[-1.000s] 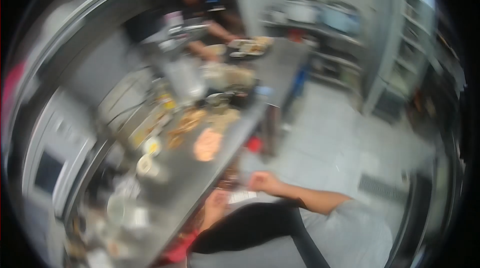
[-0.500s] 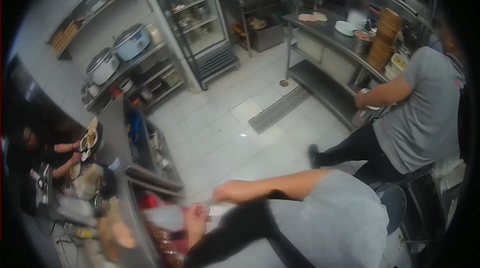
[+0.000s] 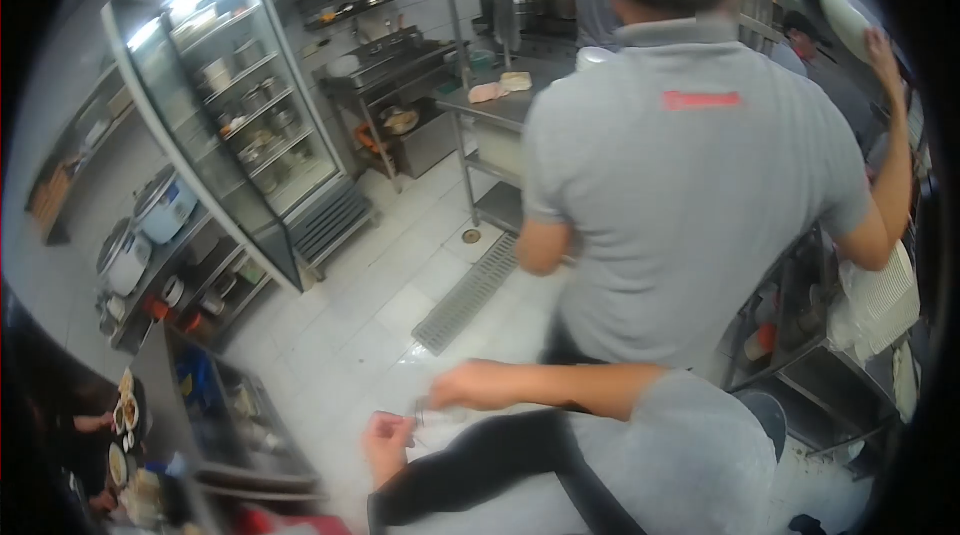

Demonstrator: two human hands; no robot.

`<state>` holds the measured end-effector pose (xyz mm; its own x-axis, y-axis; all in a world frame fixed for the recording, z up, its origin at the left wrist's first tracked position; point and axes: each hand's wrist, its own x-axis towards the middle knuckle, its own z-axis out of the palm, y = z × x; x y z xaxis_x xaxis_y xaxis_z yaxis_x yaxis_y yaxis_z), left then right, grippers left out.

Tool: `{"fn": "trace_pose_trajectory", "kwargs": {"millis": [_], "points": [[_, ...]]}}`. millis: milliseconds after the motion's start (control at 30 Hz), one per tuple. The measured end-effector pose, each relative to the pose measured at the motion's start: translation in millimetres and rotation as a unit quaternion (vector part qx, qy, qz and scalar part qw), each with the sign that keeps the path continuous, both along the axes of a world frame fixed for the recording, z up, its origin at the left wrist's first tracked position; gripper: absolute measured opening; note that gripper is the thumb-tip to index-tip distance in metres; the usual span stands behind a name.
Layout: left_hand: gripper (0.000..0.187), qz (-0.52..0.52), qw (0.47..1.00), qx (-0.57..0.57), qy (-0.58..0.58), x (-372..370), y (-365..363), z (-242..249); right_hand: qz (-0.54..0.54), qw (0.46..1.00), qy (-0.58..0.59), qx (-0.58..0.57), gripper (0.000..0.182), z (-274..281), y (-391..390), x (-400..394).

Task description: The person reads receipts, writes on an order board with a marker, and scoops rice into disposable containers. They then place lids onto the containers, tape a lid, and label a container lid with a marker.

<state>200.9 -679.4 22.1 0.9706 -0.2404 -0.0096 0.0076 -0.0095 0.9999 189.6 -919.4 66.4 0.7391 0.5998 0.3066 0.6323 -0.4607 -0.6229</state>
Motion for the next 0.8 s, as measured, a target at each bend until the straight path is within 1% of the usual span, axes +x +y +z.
{"fn": "trace_pose_trajectory", "kwargs": {"millis": [33,100,133,167,200,233,300,367,467,500,567,633,667,700,767,800], "points": [[0.010,-0.005,1.000,0.000,-0.014,8,-12,2,-0.041,0.998,-0.038,0.022,0.033,7,-15,-3],[0.009,-0.023,0.999,-0.048,-0.005,27,-29,-2,-0.124,0.983,-0.117,0.063,0.035,28,-48,-12],[0.011,-0.032,0.997,-0.072,0.001,35,-37,-4,-0.176,0.963,-0.190,0.079,0.037,48,-64,-21],[0.018,-0.045,0.998,-0.051,-0.012,39,-45,-1,-0.224,0.935,-0.260,0.093,0.038,70,-80,-31],[0.020,-0.063,0.997,-0.048,-0.019,44,-52,-3,-0.275,0.905,-0.314,0.085,0.039,92,-96,-44],[0.022,-0.080,0.995,-0.044,-0.027,51,-57,-5,-0.323,0.869,-0.366,0.077,0.040,111,-112,-56],[0.024,-0.101,0.994,-0.033,-0.040,65,-64,-4,-0.443,0.750,-0.490,0.041,0.040,138,-145,-80],[0.023,-0.097,0.994,-0.020,-0.046,75,-68,-1,-0.543,0.655,-0.524,0.041,0.040,156,-164,-106],[0.021,-0.095,0.994,-0.014,-0.060,86,-71,4,-0.522,0.620,-0.573,0.120,0.039,175,-162,-89],[0.018,-0.098,0.993,-0.017,-0.060,88,-71,4,-0.535,0.647,-0.527,0.130,0.040,165,-157,-80],[0.016,-0.104,0.993,-0.021,-0.058,91,-71,3,-0.488,0.681,-0.543,0.063,0.042,165,-146,-42],[0.015,-0.109,0.992,-0.023,-0.054,92,-68,0,-0.452,0.692,-0.553,0.104,0.041,166,-145,12],[0.014,-0.111,0.992,-0.024,-0.051,93,-65,-1,-0.445,0.703,-0.539,0.129,0.039,175,-148,40],[0.013,-0.114,0.992,-0.024,-0.049,95,-62,-2,-0.439,0.713,-0.524,0.154,0.037,186,-157,66],[0.011,-0.085,0.996,-0.008,-0.028,104,-45,-16,-0.470,0.692,-0.527,0.147,0.035,204,-204,123],[0.011,-0.071,0.997,-0.002,-0.018,109,-34,-25,-0.494,0.673,-0.532,0.144,0.034,212,-235,150]]}}
